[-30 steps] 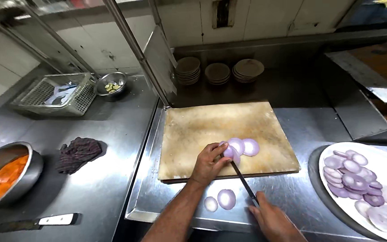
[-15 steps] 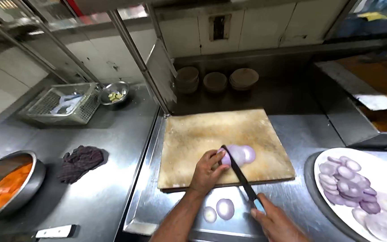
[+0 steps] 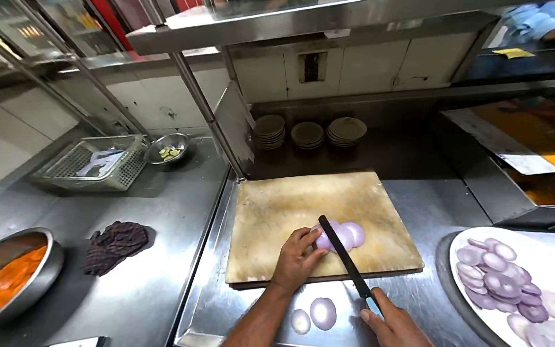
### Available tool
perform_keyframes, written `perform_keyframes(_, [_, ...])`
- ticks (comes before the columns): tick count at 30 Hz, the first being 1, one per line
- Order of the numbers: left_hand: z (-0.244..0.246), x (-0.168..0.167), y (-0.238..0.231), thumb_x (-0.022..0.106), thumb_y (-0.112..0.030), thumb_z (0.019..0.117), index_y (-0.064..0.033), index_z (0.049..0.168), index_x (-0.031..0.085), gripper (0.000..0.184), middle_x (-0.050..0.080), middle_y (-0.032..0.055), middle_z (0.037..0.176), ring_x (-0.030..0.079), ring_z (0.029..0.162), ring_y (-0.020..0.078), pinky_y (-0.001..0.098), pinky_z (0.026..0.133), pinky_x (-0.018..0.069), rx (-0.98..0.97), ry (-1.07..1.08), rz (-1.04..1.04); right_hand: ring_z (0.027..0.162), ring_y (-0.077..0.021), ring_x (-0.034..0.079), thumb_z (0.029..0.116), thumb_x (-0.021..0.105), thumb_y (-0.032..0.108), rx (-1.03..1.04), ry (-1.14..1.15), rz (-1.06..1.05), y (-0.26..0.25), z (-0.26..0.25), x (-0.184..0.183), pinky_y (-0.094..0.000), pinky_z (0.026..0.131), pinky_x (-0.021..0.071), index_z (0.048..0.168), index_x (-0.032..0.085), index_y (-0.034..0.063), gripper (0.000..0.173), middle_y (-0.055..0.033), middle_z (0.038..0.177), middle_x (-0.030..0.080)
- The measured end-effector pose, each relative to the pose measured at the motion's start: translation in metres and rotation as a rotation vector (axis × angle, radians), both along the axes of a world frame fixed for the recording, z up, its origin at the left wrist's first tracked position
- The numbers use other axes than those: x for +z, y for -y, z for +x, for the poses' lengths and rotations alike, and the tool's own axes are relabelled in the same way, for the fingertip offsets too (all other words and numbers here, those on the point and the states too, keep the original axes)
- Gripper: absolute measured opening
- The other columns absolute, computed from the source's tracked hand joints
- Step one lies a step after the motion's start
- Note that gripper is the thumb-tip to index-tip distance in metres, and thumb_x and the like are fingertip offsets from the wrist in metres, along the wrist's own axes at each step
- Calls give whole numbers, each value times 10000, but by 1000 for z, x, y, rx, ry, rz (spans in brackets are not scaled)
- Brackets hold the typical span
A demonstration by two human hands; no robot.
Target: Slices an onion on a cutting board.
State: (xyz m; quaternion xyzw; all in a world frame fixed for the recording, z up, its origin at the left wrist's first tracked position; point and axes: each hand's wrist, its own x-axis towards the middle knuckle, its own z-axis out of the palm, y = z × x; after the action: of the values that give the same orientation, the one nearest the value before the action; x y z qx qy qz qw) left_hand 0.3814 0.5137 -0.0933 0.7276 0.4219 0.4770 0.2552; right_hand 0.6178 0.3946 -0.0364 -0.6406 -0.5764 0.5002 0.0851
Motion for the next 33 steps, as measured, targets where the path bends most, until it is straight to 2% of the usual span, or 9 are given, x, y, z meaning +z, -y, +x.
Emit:
perform_keyframes(6, [1,0,2,771,-331,910,-148,1247,747,384,693,60,1229,674,1087,115,309,950,585,18,-20,-7,708,-367,679,1058,514,329,25,98,62,4,-10,28,-552,684,557,1332,486,14,418,-184,819,658])
perform_keyframes(13, [1,1,3,771,-324,914,-150,1267,737,395,682,59,1241,675,1072,104,292,920,593,12,-20,-10,771,-417,686,1065,504,319,102,195,91,8,-10,42,-585,719,545,1340,485,-15,434,-218,827,664])
perform_keyframes(17, [2,1,2,785,-309,901,-141,1255,742,395,687,64,1231,675,1088,116,310,939,591,27,-19,-3,816,-456,697,1070,498,317,107,266,91,10,-19,51,-607,739,547,1353,469,-33,451,-247,852,676])
perform_keyframes(20, [1,2,2,791,-303,898,-143,1262,737,402,687,58,1227,679,1073,105,295,923,598,26,-14,-8,797,-439,700,1068,498,312,113,288,72,4,-27,49,-587,722,553,1340,464,-29,437,-231,836,673])
perform_keyframes(25, [0,3,2,790,-315,897,-129,1268,733,419,687,69,1230,681,1073,111,294,913,601,24,-4,-21,860,-418,700,1078,490,314,134,288,-38,-16,-36,46,-555,782,555,1382,433,5,438,-224,897,673])
perform_keyframes(28, [0,3,1,795,-314,893,-137,1269,733,420,688,65,1229,679,1084,115,301,926,598,30,-3,-34,855,-411,701,1079,488,314,139,295,-27,-22,-41,43,-550,775,555,1382,433,8,434,-215,892,674])
perform_keyframes(31, [1,2,2,786,-323,899,-142,1270,731,416,690,58,1218,678,1078,113,297,923,597,39,-19,-25,908,-377,701,1090,454,337,169,331,-7,-46,-53,37,-524,823,559,1414,410,45,439,-189,953,673])
perform_keyframes(33, [1,2,2,788,-324,897,-135,1268,731,420,692,67,1211,682,1073,119,300,922,598,45,-20,-14,929,-365,696,1091,449,337,180,347,-9,-57,-58,31,-513,829,557,1392,417,60,410,-179,976,665])
